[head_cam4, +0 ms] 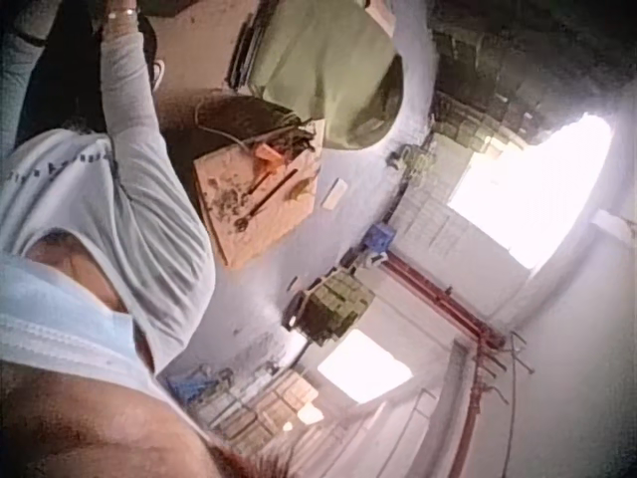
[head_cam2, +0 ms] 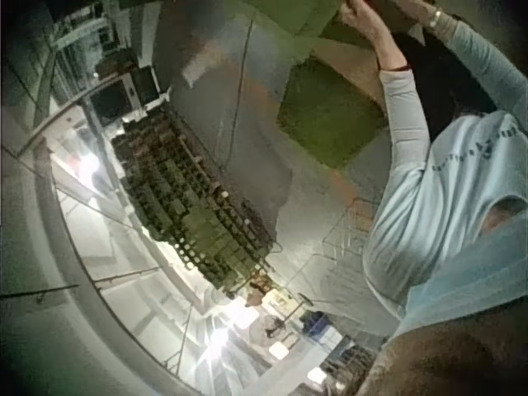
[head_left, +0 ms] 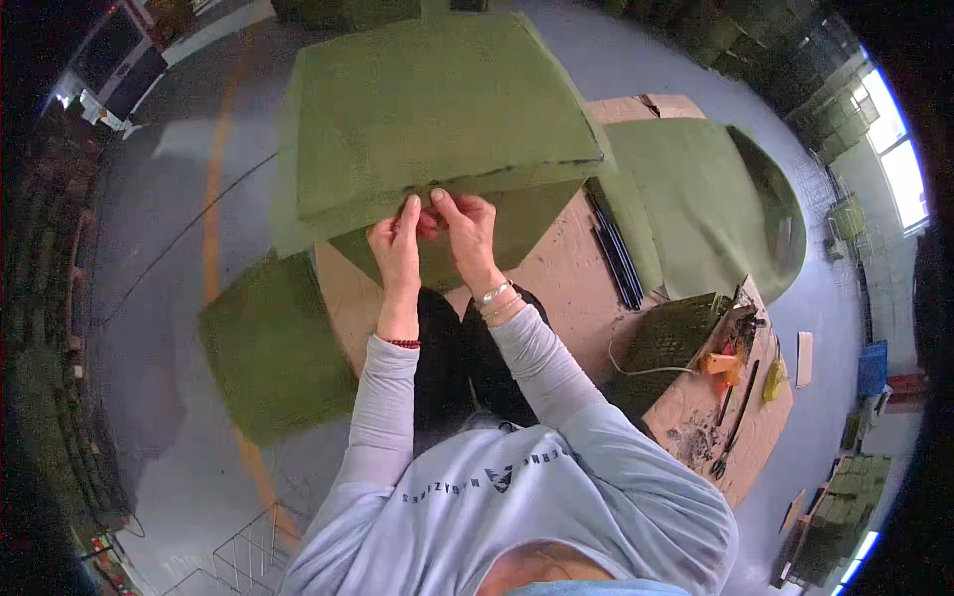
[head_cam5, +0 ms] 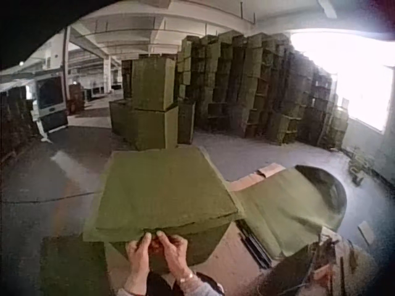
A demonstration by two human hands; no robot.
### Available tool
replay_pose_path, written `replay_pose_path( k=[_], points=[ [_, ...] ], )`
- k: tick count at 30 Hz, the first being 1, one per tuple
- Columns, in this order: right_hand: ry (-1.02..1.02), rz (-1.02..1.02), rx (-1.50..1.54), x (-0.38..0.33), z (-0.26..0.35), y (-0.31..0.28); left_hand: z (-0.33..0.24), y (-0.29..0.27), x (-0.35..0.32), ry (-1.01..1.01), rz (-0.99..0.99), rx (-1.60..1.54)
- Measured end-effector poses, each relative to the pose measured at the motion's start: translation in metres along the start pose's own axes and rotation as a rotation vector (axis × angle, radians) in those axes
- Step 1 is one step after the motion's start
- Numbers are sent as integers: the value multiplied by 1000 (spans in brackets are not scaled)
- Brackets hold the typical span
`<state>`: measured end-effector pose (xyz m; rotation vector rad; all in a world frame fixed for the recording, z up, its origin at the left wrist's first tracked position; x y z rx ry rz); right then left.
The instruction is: Assembling a foam cushion by gluing a mesh cover onto a green foam block using a hot glue gun.
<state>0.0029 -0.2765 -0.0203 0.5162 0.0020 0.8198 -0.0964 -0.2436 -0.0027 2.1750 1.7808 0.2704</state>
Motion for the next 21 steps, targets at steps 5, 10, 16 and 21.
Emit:
replay_pose_path(
  k=[5, 10, 16, 21],
  points=[
    [42, 75, -66, -10, 2, 19, -12, -16, 0, -9, 40, -7],
    [7, -9, 26, -9, -7, 29, -15, -17, 2, 10, -39, 53],
    [38, 23, 80, -8, -12, 29, -16, -21, 3, 114, -15, 122],
    [20, 54, -81, -15, -9, 28, -33, -33, -6, 6, -121, 140]
  ],
)
Point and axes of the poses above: each hand's wrist, its own x-axis towards the middle knuckle, its own y-axis out of the palm, z = x × y, the point moved 3 cm from there along x, towards the middle knuckle, and after that the axes turned 9 degrees about -y, right-handed, at the moved point
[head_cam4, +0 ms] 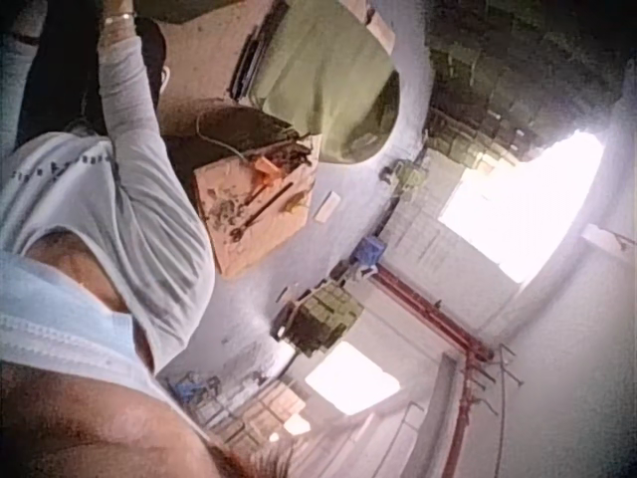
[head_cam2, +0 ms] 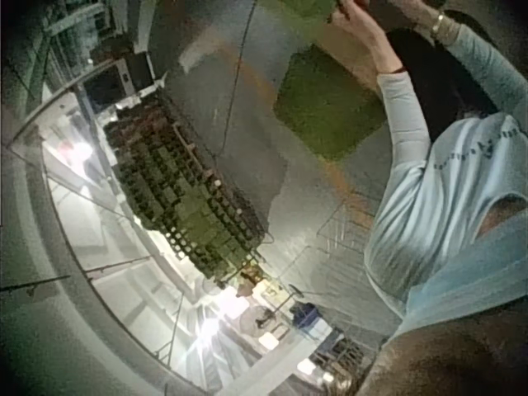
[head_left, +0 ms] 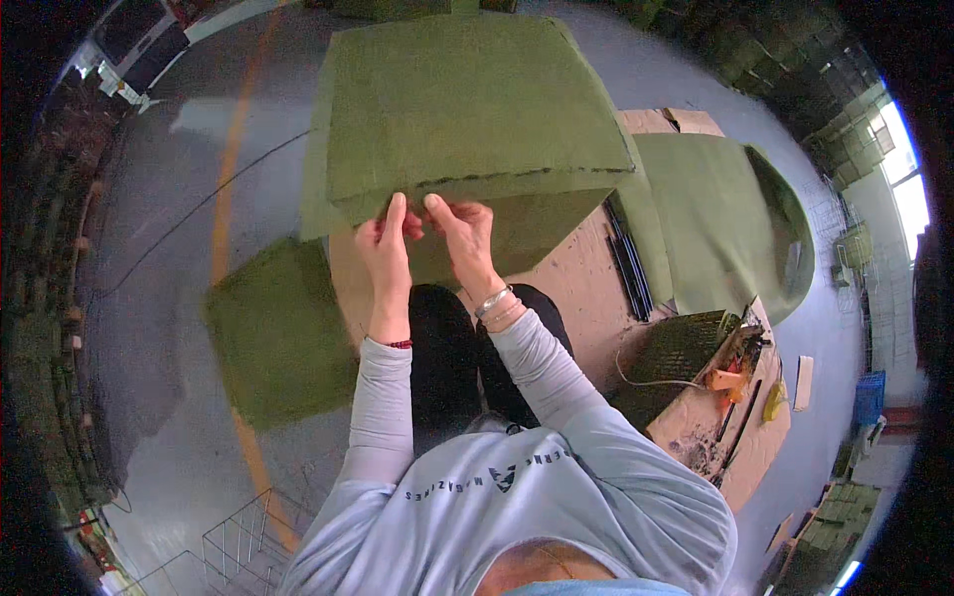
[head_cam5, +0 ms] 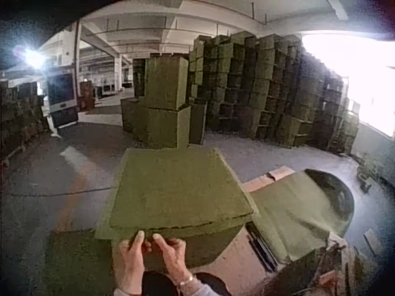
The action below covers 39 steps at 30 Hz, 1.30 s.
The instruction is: Assembling a foam cushion by gluing a mesh cover onto a green foam block using a hot glue gun.
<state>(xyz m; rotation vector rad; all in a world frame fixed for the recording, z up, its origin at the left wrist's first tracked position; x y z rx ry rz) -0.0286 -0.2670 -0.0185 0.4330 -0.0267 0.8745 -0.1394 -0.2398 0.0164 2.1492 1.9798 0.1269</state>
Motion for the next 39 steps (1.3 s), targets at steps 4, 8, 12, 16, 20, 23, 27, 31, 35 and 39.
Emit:
replay_pose_path(
  k=[4, 8, 12, 16, 20, 23, 27, 31, 35, 39],
  points=[
    [56, 65, 54, -3, 6, 20, 5, -6, 9, 38, 55, -92],
    [-22, 6, 78, 2, 2, 21, 1, -5, 8, 55, 51, -59],
    [22, 3, 89, -1, 0, 20, -4, -8, 7, 56, 44, 17],
    [23, 60, 80, 0, 8, 12, 13, -46, 21, -24, -100, -102],
    [-30, 151, 111, 6, 7, 12, 0, -67, 32, 287, -97, 88],
    [-21, 153, 93, 8, 3, 8, -9, -60, 33, 284, -199, -25],
    [-33, 134, 147, 10, 12, 9, 1, -63, 45, 225, -86, -181],
    [-108, 164, -28, 42, 41, -32, -6, -29, 25, 132, 17, 184],
    [-144, 77, -104, 50, 54, -77, 7, 14, -10, 159, 245, 9],
    [-74, -61, -7, 27, 40, -109, 31, 14, -29, 175, 372, 112]
  ],
)
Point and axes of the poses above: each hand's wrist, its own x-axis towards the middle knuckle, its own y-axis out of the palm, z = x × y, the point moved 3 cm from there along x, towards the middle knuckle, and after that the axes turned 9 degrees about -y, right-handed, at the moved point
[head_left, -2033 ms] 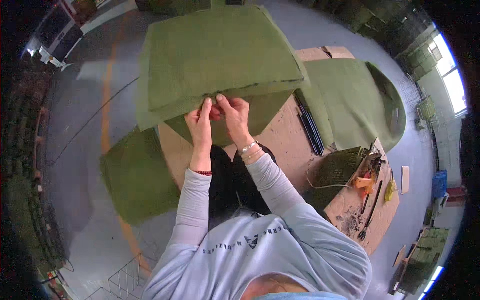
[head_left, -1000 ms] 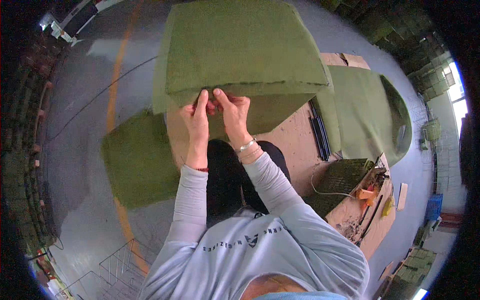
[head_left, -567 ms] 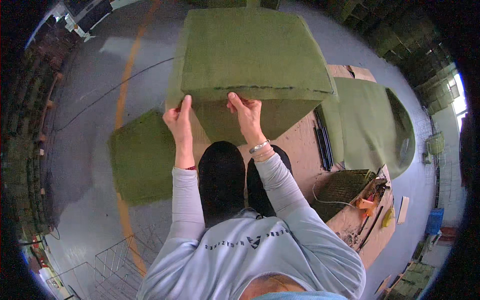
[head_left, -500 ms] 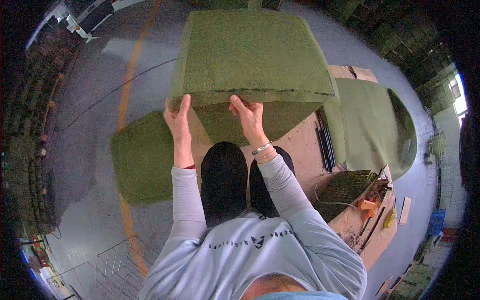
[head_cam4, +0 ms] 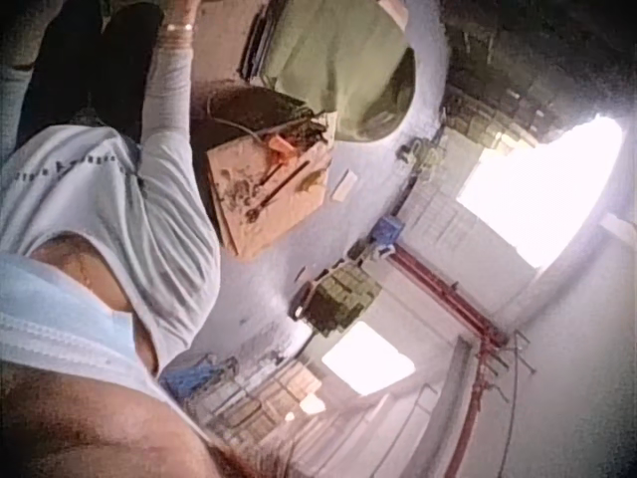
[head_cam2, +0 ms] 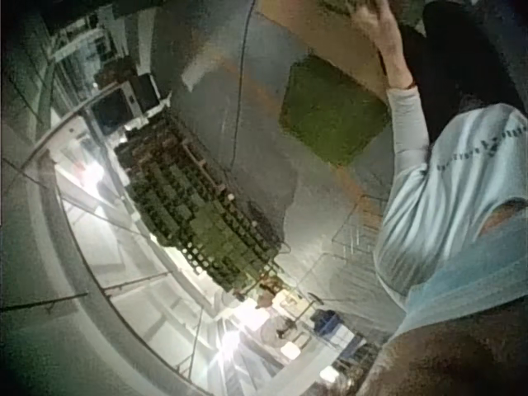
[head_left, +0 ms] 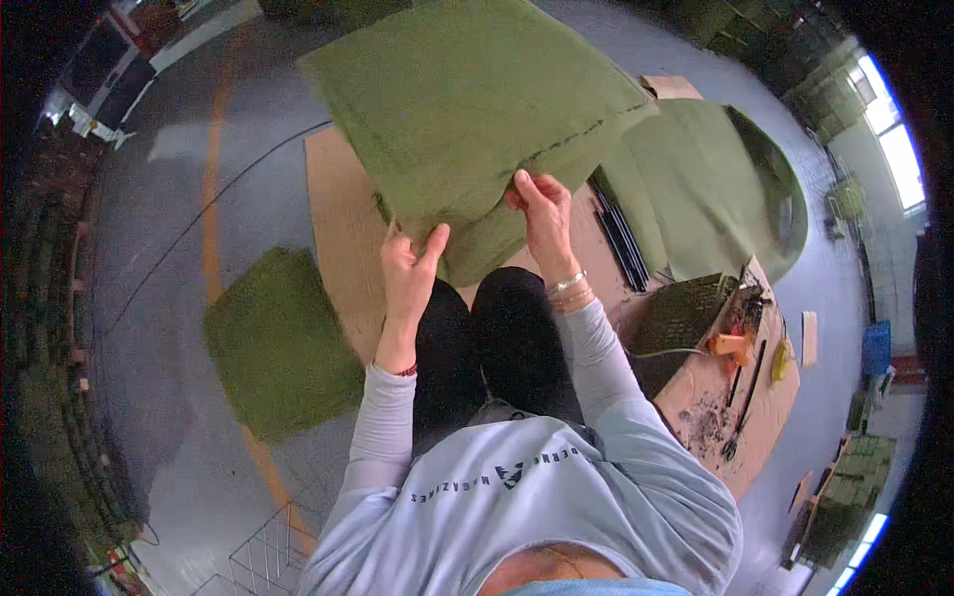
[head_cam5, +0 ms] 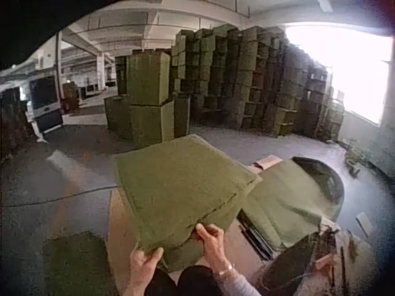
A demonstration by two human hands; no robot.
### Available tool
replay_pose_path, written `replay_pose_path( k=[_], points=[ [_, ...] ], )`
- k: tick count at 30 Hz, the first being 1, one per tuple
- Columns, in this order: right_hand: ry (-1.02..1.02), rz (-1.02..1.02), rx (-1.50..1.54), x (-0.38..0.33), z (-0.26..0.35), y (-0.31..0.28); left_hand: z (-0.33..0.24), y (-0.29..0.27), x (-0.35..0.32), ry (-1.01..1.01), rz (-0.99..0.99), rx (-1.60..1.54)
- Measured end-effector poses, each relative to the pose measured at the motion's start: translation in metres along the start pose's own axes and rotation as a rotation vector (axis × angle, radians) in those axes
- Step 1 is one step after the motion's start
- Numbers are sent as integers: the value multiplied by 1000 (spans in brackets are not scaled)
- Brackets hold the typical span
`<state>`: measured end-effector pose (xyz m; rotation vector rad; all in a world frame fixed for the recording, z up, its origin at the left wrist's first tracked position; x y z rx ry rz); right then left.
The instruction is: Assembling a foam cushion by gluing a mesh cover onto a green foam block using a hot glue gun.
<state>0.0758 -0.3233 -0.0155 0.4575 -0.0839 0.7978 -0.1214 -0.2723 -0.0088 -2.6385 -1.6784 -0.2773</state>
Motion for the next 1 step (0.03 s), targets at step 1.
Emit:
replay_pose_path(
  k=[1],
  points=[
    [82, -28, 35, -12, 1, -2, -9, -2, -4, -161, 64, 15]
  ],
)
Point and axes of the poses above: each hand's wrist, its own x-axis towards the middle knuckle, its own y-axis out of the palm, z = x × y, the point moved 3 cm from there along x, towards the middle knuckle, and after that the axes turned 9 degrees about -y, right-handed, at the moved point
